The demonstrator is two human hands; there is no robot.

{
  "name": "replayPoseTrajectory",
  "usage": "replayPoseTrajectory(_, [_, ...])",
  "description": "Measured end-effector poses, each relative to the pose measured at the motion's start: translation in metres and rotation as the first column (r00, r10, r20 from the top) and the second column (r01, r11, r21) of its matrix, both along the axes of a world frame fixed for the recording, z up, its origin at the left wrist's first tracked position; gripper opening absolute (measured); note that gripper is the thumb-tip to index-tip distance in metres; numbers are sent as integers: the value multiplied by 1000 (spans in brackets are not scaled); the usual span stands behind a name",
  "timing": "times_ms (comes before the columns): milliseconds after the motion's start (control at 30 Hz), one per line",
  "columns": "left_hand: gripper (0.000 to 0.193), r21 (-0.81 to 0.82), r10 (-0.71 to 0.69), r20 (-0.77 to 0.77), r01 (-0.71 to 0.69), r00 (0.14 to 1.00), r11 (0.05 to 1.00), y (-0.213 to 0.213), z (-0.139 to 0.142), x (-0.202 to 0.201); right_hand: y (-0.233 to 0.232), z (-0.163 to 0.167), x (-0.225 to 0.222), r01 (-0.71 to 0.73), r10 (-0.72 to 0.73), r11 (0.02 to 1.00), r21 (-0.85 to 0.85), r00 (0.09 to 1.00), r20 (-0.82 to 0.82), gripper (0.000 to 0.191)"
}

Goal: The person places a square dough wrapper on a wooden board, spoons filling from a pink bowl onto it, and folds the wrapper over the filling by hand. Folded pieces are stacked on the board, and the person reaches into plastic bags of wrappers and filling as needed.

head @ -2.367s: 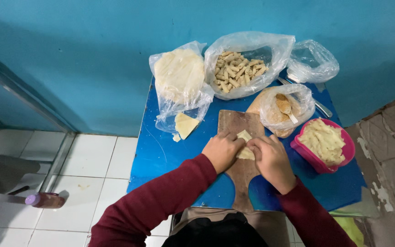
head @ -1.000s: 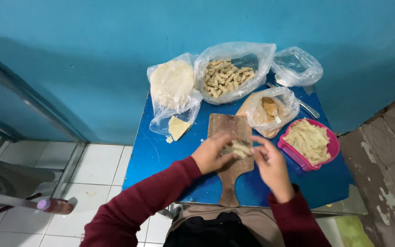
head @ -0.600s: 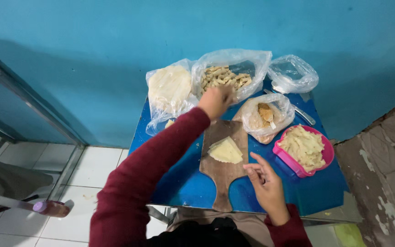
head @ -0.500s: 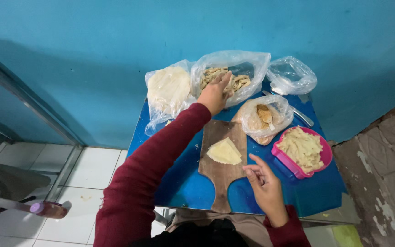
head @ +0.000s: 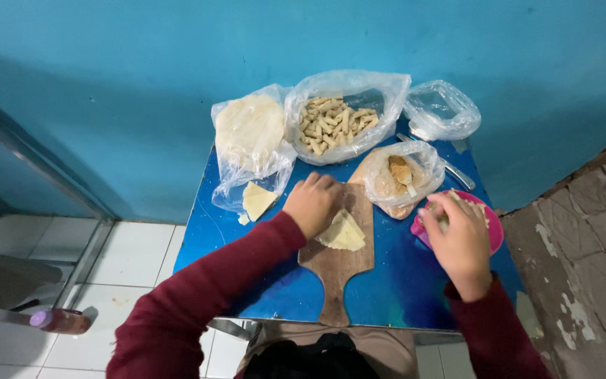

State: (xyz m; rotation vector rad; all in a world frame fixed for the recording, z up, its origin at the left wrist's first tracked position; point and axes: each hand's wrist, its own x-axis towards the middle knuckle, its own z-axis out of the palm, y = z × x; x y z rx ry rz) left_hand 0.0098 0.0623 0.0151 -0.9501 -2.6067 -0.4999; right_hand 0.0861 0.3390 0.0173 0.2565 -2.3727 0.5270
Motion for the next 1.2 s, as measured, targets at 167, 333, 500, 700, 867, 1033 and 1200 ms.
replayPoseTrajectory(167, [29,-3,54,47,-54,997,999,-23,-37,25,-9,-6,-22,59,-69,994,94,992,105,34])
replayPoseTrajectory(333, [28,56,56,105,-63,993,996,-36,-53,29,-9,-11,-45,62,-72,989,136,995,74,20])
replayPoseTrajectory(500, [32,112,76,151,-93,986,989,-36,-56,32,-11,-12,-75,91,-90,993,69,996,-21,10])
replayPoseTrajectory(700, [38,71,98,92,-105,991,992,-35,-55,42,-19,-12,-104,111,-111,994,-6,994,-23,12])
replayPoseTrajectory(867, [35,66,112,74,-117,991,991,-32,-56,43,-19,-10,-110,74,-74,997,-34,997,19,13])
replayPoseTrajectory(1033, [34,69,126,70,-130,990,989,-31,-61,44,-13,-9,-102,99,-81,981,-167,990,112,14])
replayPoseTrajectory(1200, [31,95,109,86,-117,990,989,-28,-67,44,-2,-7,-97,198,-106,919,-340,957,271,16])
